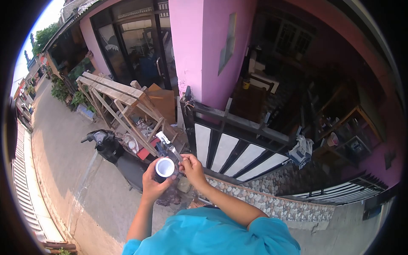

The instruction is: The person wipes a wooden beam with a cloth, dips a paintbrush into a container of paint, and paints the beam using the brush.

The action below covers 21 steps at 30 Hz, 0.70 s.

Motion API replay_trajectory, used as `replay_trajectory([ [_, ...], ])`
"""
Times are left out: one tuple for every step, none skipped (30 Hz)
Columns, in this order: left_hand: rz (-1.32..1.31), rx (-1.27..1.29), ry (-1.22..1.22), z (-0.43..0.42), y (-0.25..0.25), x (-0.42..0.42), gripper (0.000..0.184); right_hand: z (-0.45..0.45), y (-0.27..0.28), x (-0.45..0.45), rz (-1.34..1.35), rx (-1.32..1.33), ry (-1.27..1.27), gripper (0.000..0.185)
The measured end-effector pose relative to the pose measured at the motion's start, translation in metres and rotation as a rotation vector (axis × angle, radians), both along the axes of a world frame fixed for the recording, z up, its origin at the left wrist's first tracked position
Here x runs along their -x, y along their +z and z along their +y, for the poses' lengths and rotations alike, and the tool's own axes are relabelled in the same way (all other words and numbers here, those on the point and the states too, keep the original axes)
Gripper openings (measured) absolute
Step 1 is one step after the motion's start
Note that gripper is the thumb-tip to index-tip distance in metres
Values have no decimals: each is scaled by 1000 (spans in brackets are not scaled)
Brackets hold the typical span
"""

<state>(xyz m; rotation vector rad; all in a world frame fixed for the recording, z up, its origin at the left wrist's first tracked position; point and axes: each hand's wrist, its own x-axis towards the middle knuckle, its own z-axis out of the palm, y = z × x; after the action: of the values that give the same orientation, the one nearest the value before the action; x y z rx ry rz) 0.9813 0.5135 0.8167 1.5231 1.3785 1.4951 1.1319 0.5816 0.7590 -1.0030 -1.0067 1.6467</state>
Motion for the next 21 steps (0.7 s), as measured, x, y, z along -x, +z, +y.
replay_trajectory([
  [59, -17, 22, -1, 1, 1, 66, 5, -1, -4, -2, 5, 1, 23],
  [56, -10, 29, -2, 1, 2, 66, 11, -3, -12, -89, -118, -49, 23],
  [69, -14, 41, -2, 1, 3, 65, 16, -4, -21, -175, -238, -91, 23],
  [83, -14, 58, -3, 1, 4, 65, 20, 3, -31, -200, -279, -88, 24],
  [82, 5, 81, -5, 1, 6, 65, 24, 12, -40, -223, -318, -78, 25],
  [111, -8, 83, -5, 0, 8, 64, 29, 23, -50, -231, -328, -70, 26],
  [140, -18, 85, -5, -1, 11, 63, 32, 36, -58, -238, -336, -58, 27],
  [143, -35, 95, -5, -3, 13, 62, 34, 50, -63, -179, -306, -68, 27],
  [125, -15, 90, -6, -2, 15, 62, 34, 66, -67, -122, -275, -83, 28],
  [126, -16, 95, -5, -5, 16, 65, 33, 86, -71, -136, -285, -83, 27],
  [127, -21, 95, -4, -10, 18, 67, 32, 103, -76, -149, -298, -88, 26],
  [125, -14, 109, -3, -14, 18, 67, 34, 111, -80, -130, -324, -101, 25],
  [121, -19, 111, -3, -18, 18, 67, 35, 118, -82, -113, -349, -118, 24],
  [116, -27, 110, -2, -20, 17, 68, 33, 131, -81, -127, -360, -133, 24],
  [113, -24, 115, -2, -21, 17, 68, 29, 143, -80, -117, -354, -139, 22],
  [113, -37, 120, -1, -22, 16, 67, 26, 151, -80, -137, -395, -118, 21],
  [113, -49, 125, -1, -23, 15, 67, 24, 158, -79, -156, -435, -96, 20],
  [111, -46, 128, -1, -23, 14, 67, 22, 162, -76, -158, -432, -92, 20],
  [99, -34, 126, -1, -24, 13, 66, 20, 165, -71, -174, -512, -72, 20],
  [88, -22, 124, -1, -24, 12, 65, 18, 167, -66, -189, -592, -52, 20],
  [89, -19, 128, 0, -24, 11, 65, 16, 168, -62, -188, -589, -47, 20],
])
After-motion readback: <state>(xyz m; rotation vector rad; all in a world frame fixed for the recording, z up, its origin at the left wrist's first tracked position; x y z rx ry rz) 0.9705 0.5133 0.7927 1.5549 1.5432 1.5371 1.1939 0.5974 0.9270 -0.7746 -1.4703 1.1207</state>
